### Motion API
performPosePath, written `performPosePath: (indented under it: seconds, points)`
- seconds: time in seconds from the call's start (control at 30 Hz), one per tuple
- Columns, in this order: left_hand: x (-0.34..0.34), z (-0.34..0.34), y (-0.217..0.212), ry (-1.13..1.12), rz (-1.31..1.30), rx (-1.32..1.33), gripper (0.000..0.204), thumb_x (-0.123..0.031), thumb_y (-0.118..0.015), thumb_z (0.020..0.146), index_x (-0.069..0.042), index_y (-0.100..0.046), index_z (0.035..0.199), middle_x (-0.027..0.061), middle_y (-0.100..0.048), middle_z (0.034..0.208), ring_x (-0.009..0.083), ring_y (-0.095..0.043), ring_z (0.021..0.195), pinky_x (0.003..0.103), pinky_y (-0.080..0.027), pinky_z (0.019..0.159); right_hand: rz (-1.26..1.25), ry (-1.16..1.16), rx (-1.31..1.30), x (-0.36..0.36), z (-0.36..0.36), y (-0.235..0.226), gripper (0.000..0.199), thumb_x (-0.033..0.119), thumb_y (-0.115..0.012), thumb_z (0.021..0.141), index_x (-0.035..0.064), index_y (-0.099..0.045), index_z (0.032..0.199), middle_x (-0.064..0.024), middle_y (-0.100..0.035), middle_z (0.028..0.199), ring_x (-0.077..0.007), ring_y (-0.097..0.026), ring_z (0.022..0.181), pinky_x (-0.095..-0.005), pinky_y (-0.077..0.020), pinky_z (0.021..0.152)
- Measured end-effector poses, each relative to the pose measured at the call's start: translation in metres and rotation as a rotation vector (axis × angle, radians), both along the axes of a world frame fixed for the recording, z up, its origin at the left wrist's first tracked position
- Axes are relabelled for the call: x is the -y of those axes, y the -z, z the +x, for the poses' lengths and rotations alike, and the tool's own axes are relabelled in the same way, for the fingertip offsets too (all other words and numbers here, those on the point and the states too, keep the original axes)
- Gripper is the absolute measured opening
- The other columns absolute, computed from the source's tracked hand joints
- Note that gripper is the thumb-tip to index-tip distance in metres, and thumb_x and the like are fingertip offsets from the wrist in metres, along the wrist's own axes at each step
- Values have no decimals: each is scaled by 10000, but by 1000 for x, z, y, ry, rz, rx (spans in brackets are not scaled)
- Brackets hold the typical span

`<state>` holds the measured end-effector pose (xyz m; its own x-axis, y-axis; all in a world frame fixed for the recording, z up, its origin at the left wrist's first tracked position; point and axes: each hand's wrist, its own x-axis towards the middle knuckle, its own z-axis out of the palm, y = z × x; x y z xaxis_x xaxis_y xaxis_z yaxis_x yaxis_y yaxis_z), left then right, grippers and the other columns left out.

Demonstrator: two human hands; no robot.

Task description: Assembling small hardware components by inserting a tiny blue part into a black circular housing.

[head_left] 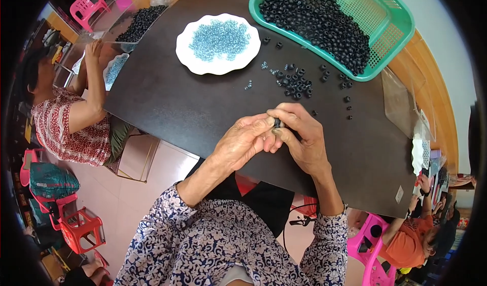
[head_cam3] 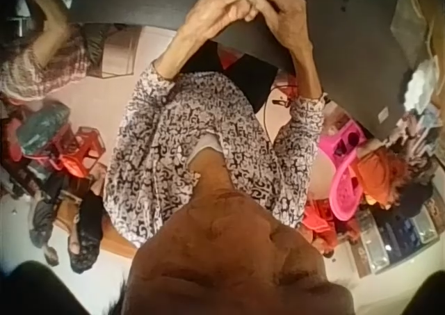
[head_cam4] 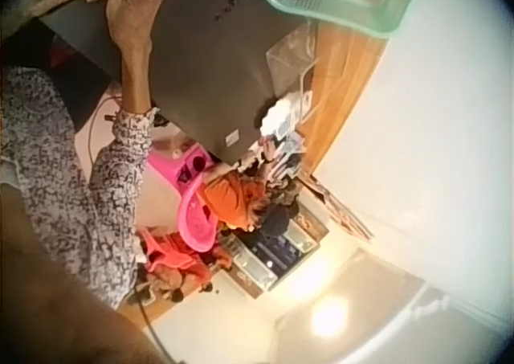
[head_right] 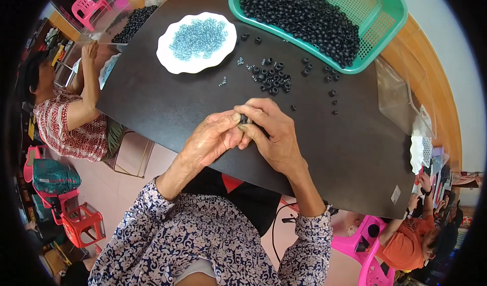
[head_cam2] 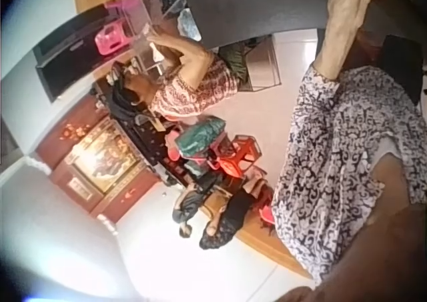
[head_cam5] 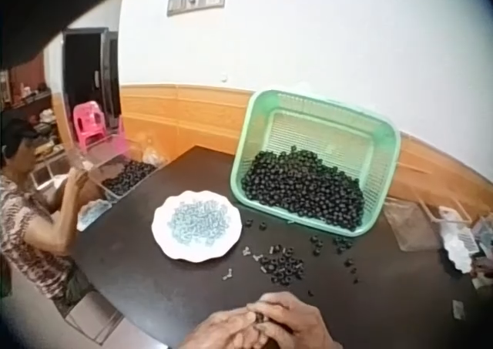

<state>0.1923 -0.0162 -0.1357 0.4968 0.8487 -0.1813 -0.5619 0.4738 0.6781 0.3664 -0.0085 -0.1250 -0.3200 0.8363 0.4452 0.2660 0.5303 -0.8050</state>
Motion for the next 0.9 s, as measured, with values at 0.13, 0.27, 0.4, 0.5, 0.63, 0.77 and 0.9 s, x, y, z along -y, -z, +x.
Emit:
performPosePath:
  seconds: [0.13, 0.27, 0.4, 0.5, 0.63, 0.77, 0.9]
  points:
    - [1, 2, 2, 21, 81, 14, 308, -205, -454, 1036, 70, -557, 1127, 78, -580, 695, 165, -592, 745, 264, -483, 691, -66, 3, -9, 4, 1, -2, 305, -72, -624, 825, -21, -649, 1125, -139, -669, 1077, -129, -632, 770, -249, -519, 681]
    - [7, 8, -2, -46, 88, -40, 333, -215, -447, 1037, 73, -546, 1172, 71, -582, 704, 165, -592, 757, 265, -484, 714, -180, -36, -127, 6, -3, -8, 307, -89, -603, 829, -20, -651, 1124, -131, -678, 1070, -133, -638, 751, -243, -528, 683]
    - [13, 10, -2, -101, 135, -96, 352, -223, -432, 1039, 56, -534, 1229, 58, -588, 732, 146, -583, 780, 263, -480, 745, -118, -54, -89, 3, -1, 1, 292, -95, -579, 856, -5, -650, 1125, -93, -687, 1063, -100, -635, 802, -231, -523, 719]
    - [13, 7, -1, -108, 172, -178, 357, -229, -419, 1044, 36, -532, 1255, 46, -586, 745, 125, -572, 793, 255, -471, 760, -207, -72, -142, 1, -5, 0, 267, -76, -588, 864, 9, -647, 1110, -81, -700, 1000, -97, -644, 779, -235, -524, 702]
    - [15, 10, 0, -129, 197, -174, 371, -254, -397, 1052, 15, -531, 1270, 27, -580, 737, 101, -561, 796, 242, -458, 769, -203, -30, -142, 1, -10, 2, 234, -49, -605, 871, 11, -638, 1096, -66, -702, 865, -84, -640, 729, -234, -521, 673]
    - [15, 8, -2, -133, 175, -177, 377, -266, -391, 1053, 16, -531, 1261, 22, -581, 726, 98, -563, 795, 242, -459, 764, -256, -53, -176, 1, -10, 4, 218, -36, -611, 883, 3, -634, 1096, -56, -696, 853, -71, -628, 719, -232, -519, 665]
    - [13, 8, -2, -102, 172, -180, 364, -265, -394, 1051, 15, -541, 1232, 23, -585, 715, 97, -568, 794, 237, -458, 755, -364, -108, -231, -1, -5, 1, 219, -28, -613, 891, 0, -634, 1108, -31, -677, 828, -54, -610, 710, -212, -503, 635]
